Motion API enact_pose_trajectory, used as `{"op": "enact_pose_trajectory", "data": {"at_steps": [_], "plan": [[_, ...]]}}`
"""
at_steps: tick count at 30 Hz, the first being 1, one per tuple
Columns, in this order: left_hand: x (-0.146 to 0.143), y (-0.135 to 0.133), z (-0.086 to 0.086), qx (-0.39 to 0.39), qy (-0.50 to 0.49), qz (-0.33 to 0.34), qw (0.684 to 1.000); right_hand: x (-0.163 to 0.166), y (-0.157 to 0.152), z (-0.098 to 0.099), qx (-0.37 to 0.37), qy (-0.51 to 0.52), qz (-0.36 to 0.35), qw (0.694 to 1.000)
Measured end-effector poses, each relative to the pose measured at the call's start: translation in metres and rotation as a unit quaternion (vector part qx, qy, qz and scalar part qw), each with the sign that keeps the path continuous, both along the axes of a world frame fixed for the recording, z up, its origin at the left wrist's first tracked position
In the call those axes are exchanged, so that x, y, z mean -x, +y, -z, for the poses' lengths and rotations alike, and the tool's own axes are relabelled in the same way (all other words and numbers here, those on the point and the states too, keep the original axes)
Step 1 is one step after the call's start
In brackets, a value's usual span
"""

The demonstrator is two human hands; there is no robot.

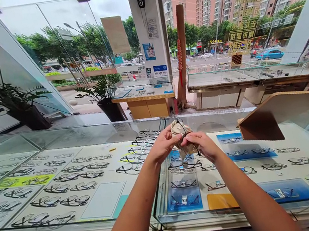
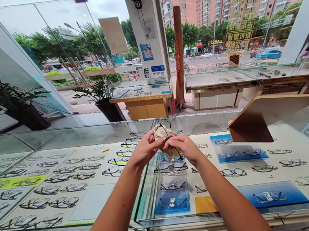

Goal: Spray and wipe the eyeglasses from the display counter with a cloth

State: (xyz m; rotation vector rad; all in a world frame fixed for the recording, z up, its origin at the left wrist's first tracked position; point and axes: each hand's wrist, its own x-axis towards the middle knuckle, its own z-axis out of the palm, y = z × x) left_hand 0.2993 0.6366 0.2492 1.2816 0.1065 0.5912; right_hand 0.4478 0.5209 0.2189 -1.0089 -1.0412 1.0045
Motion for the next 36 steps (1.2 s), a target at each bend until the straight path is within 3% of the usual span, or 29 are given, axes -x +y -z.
{"op": "enact_pose_trajectory", "data": {"at_steps": [7, 11, 17, 19, 28, 30, 36], "plan": [[-0.012, -0.006, 0.015, -0.046, 0.021, -0.07, 0.996, 0.005, 0.001, -0.001, -0.02, -0.064, -0.02, 0.998], [-0.011, -0.003, 0.012, -0.063, 0.024, -0.108, 0.992, 0.006, 0.0, -0.005, -0.031, -0.087, -0.014, 0.996], [0.001, 0.001, 0.0, -0.036, 0.017, -0.019, 0.999, 0.001, 0.0, -0.002, 0.003, -0.011, -0.008, 1.0], [0.0, -0.001, 0.001, -0.036, 0.013, -0.022, 0.999, 0.002, 0.001, 0.0, -0.004, 0.002, -0.009, 1.0], [-0.017, -0.007, 0.018, -0.067, -0.001, -0.166, 0.984, 0.008, 0.005, 0.001, -0.033, -0.081, -0.003, 0.996], [-0.015, -0.004, 0.017, -0.071, 0.0, -0.157, 0.985, 0.008, 0.004, 0.0, -0.03, -0.079, -0.001, 0.996], [-0.006, 0.002, 0.008, -0.011, -0.001, -0.044, 0.999, 0.005, 0.002, 0.0, 0.01, -0.012, 0.006, 1.0]]}}
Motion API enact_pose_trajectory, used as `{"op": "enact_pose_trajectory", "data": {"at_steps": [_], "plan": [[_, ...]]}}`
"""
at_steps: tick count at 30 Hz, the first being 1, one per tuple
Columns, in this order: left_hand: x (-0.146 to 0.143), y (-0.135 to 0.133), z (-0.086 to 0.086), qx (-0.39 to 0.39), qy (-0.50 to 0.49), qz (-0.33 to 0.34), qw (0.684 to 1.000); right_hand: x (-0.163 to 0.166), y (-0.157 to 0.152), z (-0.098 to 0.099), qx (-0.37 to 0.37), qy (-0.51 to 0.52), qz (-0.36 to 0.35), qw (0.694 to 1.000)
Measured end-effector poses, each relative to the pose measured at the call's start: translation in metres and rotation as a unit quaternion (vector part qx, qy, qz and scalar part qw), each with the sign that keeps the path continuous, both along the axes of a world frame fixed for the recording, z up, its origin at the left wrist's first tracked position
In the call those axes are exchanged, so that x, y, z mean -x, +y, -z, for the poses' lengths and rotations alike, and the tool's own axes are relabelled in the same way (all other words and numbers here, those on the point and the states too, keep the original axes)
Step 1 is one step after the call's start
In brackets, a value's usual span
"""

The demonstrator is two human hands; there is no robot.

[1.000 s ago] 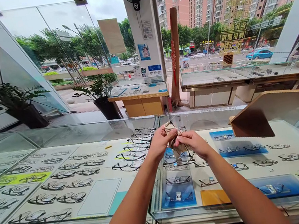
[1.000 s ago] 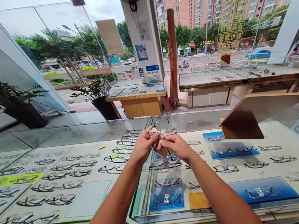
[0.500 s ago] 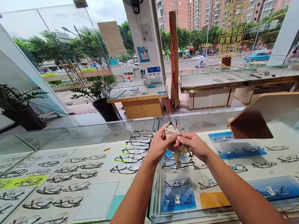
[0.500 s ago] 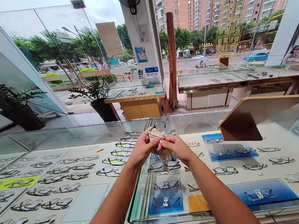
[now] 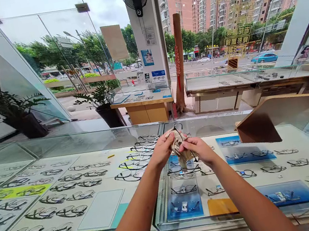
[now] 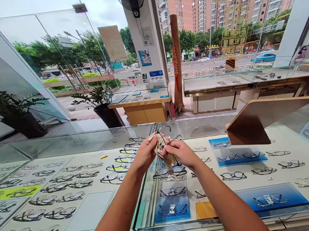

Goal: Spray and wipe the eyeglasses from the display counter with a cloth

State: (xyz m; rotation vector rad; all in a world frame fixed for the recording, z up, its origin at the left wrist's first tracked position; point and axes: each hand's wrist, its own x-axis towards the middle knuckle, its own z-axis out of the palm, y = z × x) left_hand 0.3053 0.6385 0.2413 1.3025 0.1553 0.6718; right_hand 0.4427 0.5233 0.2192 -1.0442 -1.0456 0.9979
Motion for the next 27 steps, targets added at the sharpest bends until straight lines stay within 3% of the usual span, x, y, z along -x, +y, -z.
{"op": "enact_pose_trajectory", "data": {"at_steps": [4, 12, 20, 27], "plan": [[-0.002, -0.004, 0.004, -0.018, 0.005, 0.014, 1.0, -0.002, 0.003, 0.005, -0.013, 0.018, -0.001, 1.0], [-0.012, -0.003, 0.015, -0.045, -0.003, -0.08, 0.996, 0.0, 0.007, 0.008, -0.043, -0.042, -0.023, 0.998], [-0.005, 0.0, 0.006, -0.033, -0.004, 0.009, 0.999, -0.009, 0.009, 0.01, -0.003, 0.043, -0.004, 0.999], [-0.013, -0.003, 0.018, -0.062, 0.009, -0.074, 0.995, -0.007, 0.01, 0.011, -0.035, -0.039, -0.015, 0.999]]}}
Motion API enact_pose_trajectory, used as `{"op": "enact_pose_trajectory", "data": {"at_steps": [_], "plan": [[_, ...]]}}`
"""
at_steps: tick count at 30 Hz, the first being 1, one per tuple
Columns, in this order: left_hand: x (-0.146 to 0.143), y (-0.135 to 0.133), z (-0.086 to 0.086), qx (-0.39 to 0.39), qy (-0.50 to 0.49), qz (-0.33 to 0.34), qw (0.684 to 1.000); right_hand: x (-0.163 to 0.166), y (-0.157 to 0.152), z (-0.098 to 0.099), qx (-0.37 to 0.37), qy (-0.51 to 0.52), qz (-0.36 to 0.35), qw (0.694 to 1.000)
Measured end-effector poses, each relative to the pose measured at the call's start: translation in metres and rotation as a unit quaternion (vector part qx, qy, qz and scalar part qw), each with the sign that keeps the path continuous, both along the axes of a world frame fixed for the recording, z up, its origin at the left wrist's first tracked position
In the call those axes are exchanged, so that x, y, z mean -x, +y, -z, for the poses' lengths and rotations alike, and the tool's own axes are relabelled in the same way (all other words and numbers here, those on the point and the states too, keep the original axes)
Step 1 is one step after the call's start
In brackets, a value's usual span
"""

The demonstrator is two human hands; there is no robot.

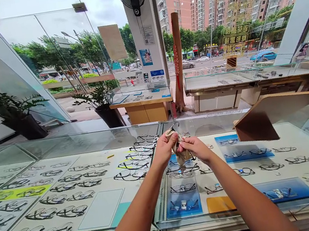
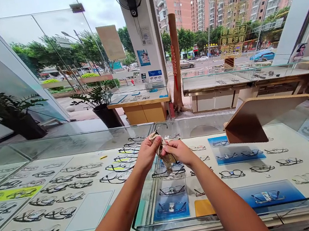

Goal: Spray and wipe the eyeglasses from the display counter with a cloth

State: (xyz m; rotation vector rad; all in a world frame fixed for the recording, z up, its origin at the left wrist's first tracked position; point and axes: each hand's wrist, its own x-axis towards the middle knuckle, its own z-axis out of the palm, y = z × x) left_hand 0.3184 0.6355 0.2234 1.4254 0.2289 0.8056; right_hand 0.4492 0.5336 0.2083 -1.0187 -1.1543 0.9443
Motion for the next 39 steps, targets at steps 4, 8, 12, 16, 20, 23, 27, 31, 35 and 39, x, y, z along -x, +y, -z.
{"op": "enact_pose_trajectory", "data": {"at_steps": [4, 8, 12, 16, 20, 23, 27, 31, 35, 39], "plan": [[0.004, 0.005, -0.005, -0.011, 0.008, 0.032, 0.999, -0.004, -0.001, -0.001, 0.014, 0.018, 0.011, 1.0], [0.01, 0.005, -0.013, 0.011, 0.0, 0.087, 0.996, -0.007, -0.001, 0.0, 0.031, 0.076, 0.007, 0.997], [0.005, 0.0, -0.008, 0.011, 0.003, 0.065, 0.998, -0.003, 0.001, 0.0, 0.009, 0.055, 0.004, 0.998], [0.0, -0.004, -0.004, 0.007, -0.004, 0.001, 1.0, 0.0, 0.0, 0.0, 0.0, 0.023, -0.004, 1.0], [0.004, -0.001, -0.009, -0.003, -0.002, 0.021, 1.0, -0.002, -0.001, -0.001, 0.023, 0.05, -0.001, 0.998], [0.009, 0.003, -0.014, 0.021, -0.004, 0.076, 0.997, -0.004, -0.001, -0.002, 0.04, 0.085, 0.004, 0.996], [0.008, 0.001, -0.012, 0.017, 0.0, 0.075, 0.997, -0.004, -0.001, -0.002, 0.03, 0.103, 0.003, 0.994], [0.0, -0.005, -0.003, 0.005, -0.006, -0.029, 1.0, 0.0, -0.001, 0.001, 0.022, 0.055, -0.02, 0.998], [-0.001, -0.004, -0.004, 0.028, -0.008, -0.048, 0.998, 0.003, -0.002, 0.001, 0.027, 0.035, -0.024, 0.999], [0.004, -0.004, -0.015, 0.071, -0.022, 0.039, 0.996, 0.0, -0.003, -0.003, 0.04, 0.105, 0.001, 0.994]]}}
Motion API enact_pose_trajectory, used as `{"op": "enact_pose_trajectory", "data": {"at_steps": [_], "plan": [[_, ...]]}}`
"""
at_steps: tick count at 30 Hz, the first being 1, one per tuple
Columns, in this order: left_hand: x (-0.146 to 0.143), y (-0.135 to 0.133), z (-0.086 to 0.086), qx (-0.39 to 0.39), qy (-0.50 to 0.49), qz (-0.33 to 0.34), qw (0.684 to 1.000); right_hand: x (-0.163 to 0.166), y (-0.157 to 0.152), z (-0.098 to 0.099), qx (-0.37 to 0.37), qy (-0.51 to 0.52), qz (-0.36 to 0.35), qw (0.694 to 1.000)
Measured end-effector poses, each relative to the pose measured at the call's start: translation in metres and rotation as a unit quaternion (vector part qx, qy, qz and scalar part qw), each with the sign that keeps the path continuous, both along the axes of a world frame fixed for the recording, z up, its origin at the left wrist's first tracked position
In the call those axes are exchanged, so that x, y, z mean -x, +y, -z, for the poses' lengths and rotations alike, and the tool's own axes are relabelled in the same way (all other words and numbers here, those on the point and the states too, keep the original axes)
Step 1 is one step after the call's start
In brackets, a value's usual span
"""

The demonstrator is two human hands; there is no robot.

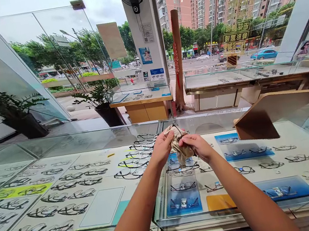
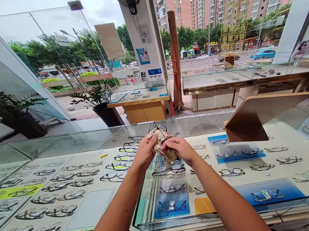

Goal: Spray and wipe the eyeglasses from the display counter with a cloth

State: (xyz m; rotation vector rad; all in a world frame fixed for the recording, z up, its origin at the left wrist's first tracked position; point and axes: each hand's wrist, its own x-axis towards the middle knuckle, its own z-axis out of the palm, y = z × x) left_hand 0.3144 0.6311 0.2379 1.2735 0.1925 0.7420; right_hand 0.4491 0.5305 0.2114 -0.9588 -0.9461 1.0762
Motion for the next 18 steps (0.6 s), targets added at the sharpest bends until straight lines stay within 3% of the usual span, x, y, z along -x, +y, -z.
{"op": "enact_pose_trajectory", "data": {"at_steps": [3, 9, 12, 18], "plan": [[0.001, -0.002, -0.001, 0.022, 0.008, 0.024, 0.999, -0.002, -0.001, -0.003, -0.013, 0.014, 0.017, 1.0], [-0.007, -0.002, 0.014, 0.0, 0.011, -0.063, 0.998, 0.001, 0.0, -0.001, -0.008, -0.062, 0.015, 0.998], [-0.008, -0.003, 0.012, 0.001, 0.014, -0.055, 0.998, 0.003, 0.001, 0.001, -0.018, -0.086, 0.023, 0.996], [-0.004, -0.002, 0.0, 0.06, -0.007, -0.012, 0.998, -0.001, -0.001, -0.004, -0.013, 0.012, 0.036, 0.999]]}}
